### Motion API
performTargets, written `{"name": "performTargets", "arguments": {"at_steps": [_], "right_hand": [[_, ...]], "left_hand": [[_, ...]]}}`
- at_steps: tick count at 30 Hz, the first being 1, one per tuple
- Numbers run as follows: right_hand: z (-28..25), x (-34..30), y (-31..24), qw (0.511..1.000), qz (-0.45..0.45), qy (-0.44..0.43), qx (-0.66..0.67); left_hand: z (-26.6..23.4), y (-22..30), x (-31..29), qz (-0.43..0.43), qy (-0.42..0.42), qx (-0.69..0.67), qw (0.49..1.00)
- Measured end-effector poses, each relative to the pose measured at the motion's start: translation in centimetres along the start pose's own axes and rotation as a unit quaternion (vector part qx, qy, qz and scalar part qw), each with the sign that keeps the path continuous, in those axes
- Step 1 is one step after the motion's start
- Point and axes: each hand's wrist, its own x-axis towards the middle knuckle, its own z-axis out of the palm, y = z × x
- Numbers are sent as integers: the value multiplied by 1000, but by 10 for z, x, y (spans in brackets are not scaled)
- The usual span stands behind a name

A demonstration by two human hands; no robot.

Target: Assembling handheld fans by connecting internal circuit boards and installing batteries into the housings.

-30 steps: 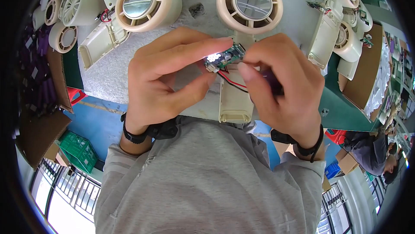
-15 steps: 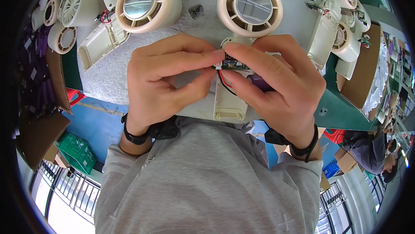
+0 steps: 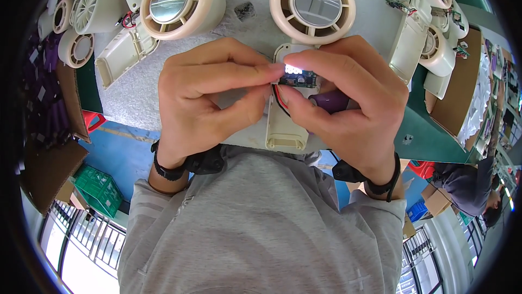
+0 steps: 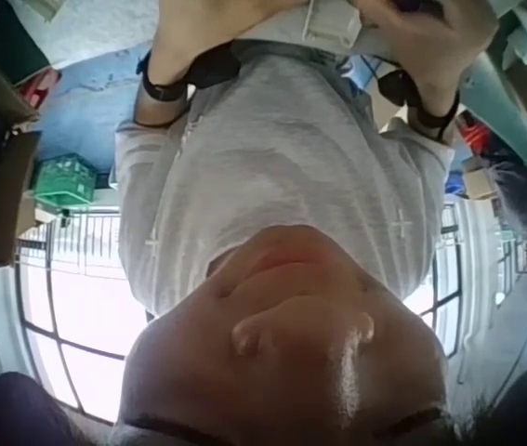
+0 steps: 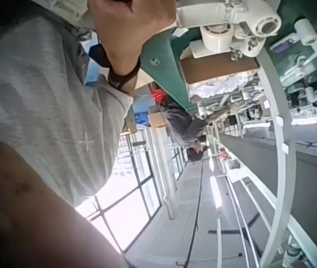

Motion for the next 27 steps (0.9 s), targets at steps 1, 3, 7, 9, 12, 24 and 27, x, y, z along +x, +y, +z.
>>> {"name": "performTargets", "arguments": {"at_steps": [1,3,7,9,12,24,27], "right_hand": [[1,0,0,1000,10,8,27],[4,-1,0,996,29,24,80],[5,-3,-8,994,74,33,73],[2,-4,-11,996,67,34,44],[0,-5,-11,998,53,37,-16],[1,-5,-4,995,-10,48,-86],[2,-5,-7,994,2,61,-96]], "left_hand": [[1,0,-1,-12,6,-11,1000],[5,2,-1,-36,17,-34,999],[14,8,0,-43,46,42,997],[18,8,0,-41,44,50,997],[21,8,0,-37,38,66,996],[22,11,7,-78,23,67,994],[22,10,7,-71,33,76,994]]}}
